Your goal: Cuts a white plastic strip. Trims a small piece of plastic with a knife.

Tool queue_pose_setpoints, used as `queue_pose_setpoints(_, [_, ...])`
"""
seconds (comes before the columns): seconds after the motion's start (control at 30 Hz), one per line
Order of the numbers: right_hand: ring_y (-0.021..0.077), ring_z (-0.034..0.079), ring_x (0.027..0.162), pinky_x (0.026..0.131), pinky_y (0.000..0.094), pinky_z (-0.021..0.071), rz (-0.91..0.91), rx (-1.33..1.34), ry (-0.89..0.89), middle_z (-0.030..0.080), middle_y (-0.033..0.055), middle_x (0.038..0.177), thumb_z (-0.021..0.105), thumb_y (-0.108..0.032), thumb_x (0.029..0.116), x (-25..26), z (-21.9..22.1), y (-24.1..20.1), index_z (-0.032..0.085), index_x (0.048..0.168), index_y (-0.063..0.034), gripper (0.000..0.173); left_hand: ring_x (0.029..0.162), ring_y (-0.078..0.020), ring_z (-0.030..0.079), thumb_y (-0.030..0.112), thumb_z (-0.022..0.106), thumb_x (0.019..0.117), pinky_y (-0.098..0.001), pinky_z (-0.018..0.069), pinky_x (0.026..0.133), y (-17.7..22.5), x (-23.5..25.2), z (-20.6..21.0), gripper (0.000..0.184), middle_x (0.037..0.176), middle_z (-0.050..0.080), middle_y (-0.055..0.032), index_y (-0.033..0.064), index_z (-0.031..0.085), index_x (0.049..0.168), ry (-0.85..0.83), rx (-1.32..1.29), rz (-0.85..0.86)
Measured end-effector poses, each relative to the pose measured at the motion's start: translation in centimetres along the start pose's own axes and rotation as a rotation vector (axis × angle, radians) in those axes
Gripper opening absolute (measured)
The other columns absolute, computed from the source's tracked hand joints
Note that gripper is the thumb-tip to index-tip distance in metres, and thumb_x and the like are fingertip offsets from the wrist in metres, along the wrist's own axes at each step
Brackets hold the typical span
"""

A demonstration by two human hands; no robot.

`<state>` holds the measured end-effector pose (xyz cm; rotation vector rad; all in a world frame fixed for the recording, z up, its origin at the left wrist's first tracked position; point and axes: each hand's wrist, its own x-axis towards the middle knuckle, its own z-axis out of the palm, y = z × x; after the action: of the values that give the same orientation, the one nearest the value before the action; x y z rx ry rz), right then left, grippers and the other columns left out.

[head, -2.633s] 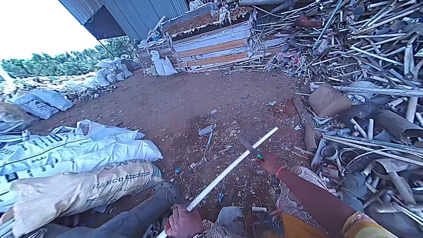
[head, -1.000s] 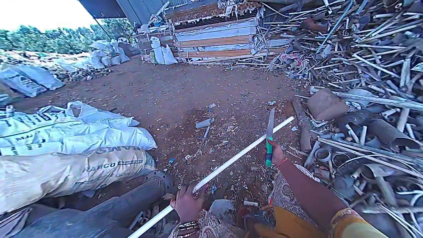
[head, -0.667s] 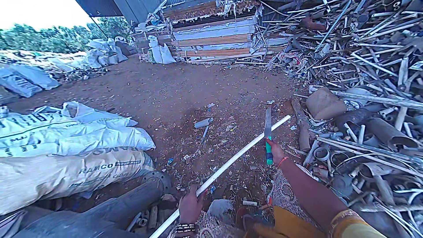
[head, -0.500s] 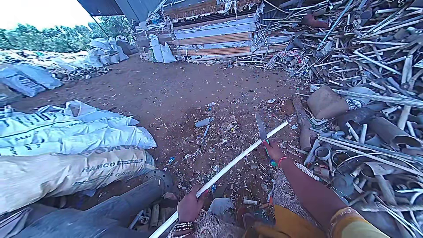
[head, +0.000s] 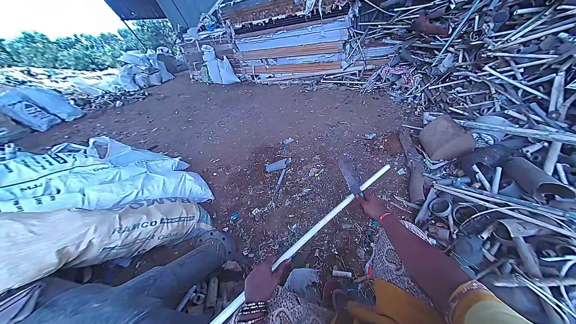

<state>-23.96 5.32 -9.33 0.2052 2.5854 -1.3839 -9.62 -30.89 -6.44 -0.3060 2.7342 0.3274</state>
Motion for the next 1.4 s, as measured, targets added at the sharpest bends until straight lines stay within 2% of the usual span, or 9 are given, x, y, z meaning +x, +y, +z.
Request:
queue_pose_setpoints(0.17, [0.0367,0.065,0.1,0.093,0.0553,0.0494,0.013,-0.084,-0.042,0.064,0.0252,0.115,0.041,-0.037,0.1126,-0.2,0.2,-0.3,0.052,0.138,0.0031,0.049,0.111,-0.0439,0.068,0.052,0.053,0.1036,-0.0628,0.0511,0.093,0.6,-0.4,-0.4,0.054,0.112,0.071,-0.0257,0.0048,0.067,0.125,0.001,0.037,-0.032])
queue_pose_setpoints(0.23, [0.0395,0.064,0.11,0.098,0.058,0.0475,0.016,-0.14,-0.046,0.064,0.0273,0.12,0.041,-0.038,0.1122,-0.3,0.2,-0.5,0.052,0.139,0.0042,0.051,0.112,-0.0439,0.068,0.053,0.052,0.1041,-0.0631,0.0509,0.094,0.9,-0.4,-0.4,0.055,0.114,0.071,-0.0258,0.0051,0.067,0.126,-0.009,0.046,-0.035])
queue_pose_setpoints(0.47, [0.0407,0.063,0.121,0.1,0.0621,0.0464,0.071,-0.307,-0.079,0.064,0.0251,0.127,0.041,-0.042,0.1115,-0.9,0.2,-1.3,0.052,0.14,-0.0003,0.052,0.115,-0.0428,0.067,0.055,0.047,0.1053,-0.0625,0.0505,0.096,1.5,-0.8,-0.6,0.057,0.118,0.071,-0.0243,0.0071,0.065,0.131,-0.053,0.074,-0.051])
queue_pose_setpoints(0.63, [0.0392,0.064,0.12,0.099,0.0596,0.0488,0.137,-0.329,-0.014,0.066,0.0233,0.126,0.039,-0.044,0.1113,-1.9,0.7,-2.4,0.051,0.14,-0.0021,0.052,0.116,-0.0419,0.067,0.056,0.047,0.1051,-0.0617,0.0505,0.096,2.0,-0.7,-0.2,0.056,0.119,0.071,-0.0231,0.0077,0.068,0.126,-0.045,0.058,-0.043])
queue_pose_setpoints(0.9, [0.0381,0.065,0.12,0.099,0.0587,0.0496,0.179,-0.325,0.006,0.066,0.0225,0.127,0.038,-0.044,0.1116,-2.0,0.8,-2.7,0.049,0.143,-0.0042,0.052,0.116,-0.0422,0.067,0.057,0.046,0.1049,-0.0617,0.0508,0.096,2.0,-1.1,-0.3,0.059,0.12,0.07,-0.0239,0.0087,0.065,0.131,-0.067,0.046,-0.061])
queue_pose_setpoints(1.13, [0.0395,0.062,0.124,0.102,0.0597,0.0475,0.151,-0.395,-0.11,0.064,0.0244,0.131,0.039,-0.045,0.1112,-1.0,0.2,-1.9,0.052,0.139,-0.0005,0.054,0.114,-0.0411,0.068,0.057,0.047,0.1044,-0.061,0.0521,0.093,2.3,-1.5,-0.3,0.056,0.116,0.072,-0.0221,0.0108,0.066,0.13,-0.035,0.078,-0.094])
queue_pose_setpoints(1.27, [0.0395,0.064,0.114,0.098,0.059,0.0472,0.17,-0.194,-0.089,0.064,0.0264,0.123,0.041,-0.043,0.1112,0.1,0.7,-0.4,0.056,0.134,0.0025,0.053,0.115,-0.0415,0.068,0.058,0.046,0.1043,-0.0612,0.052,0.094,2.8,-1.5,-0.3,0.058,0.118,0.071,-0.0229,0.0105,0.065,0.13,-0.068,0.083,-0.112])
queue_pose_setpoints(1.37, [0.033,0.063,0.1,0.091,0.051,0.0489,0.254,0.048,-0.05,0.063,0.0239,0.116,0.042,-0.04,0.1118,0.1,0.7,-0.3,0.056,0.134,0.0022,0.05,0.115,-0.0415,0.068,0.058,0.046,0.1043,-0.0618,0.0516,0.094,2.9,-1.1,0.0,0.057,0.118,0.071,-0.0229,0.0101,0.065,0.13,-0.081,0.07,-0.093])
queue_pose_setpoints(1.4, [0.0277,0.061,0.091,0.084,0.045,0.051,0.287,0.138,-0.044,0.061,0.0205,0.111,0.042,-0.04,0.1122,0.1,0.7,-0.4,0.054,0.137,0.001,0.05,0.115,-0.0413,0.068,0.058,0.046,0.1043,-0.0618,0.0515,0.095,2.9,-1.0,0.2,0.057,0.118,0.071,-0.0224,0.0107,0.066,0.13,-0.089,0.064,-0.087])
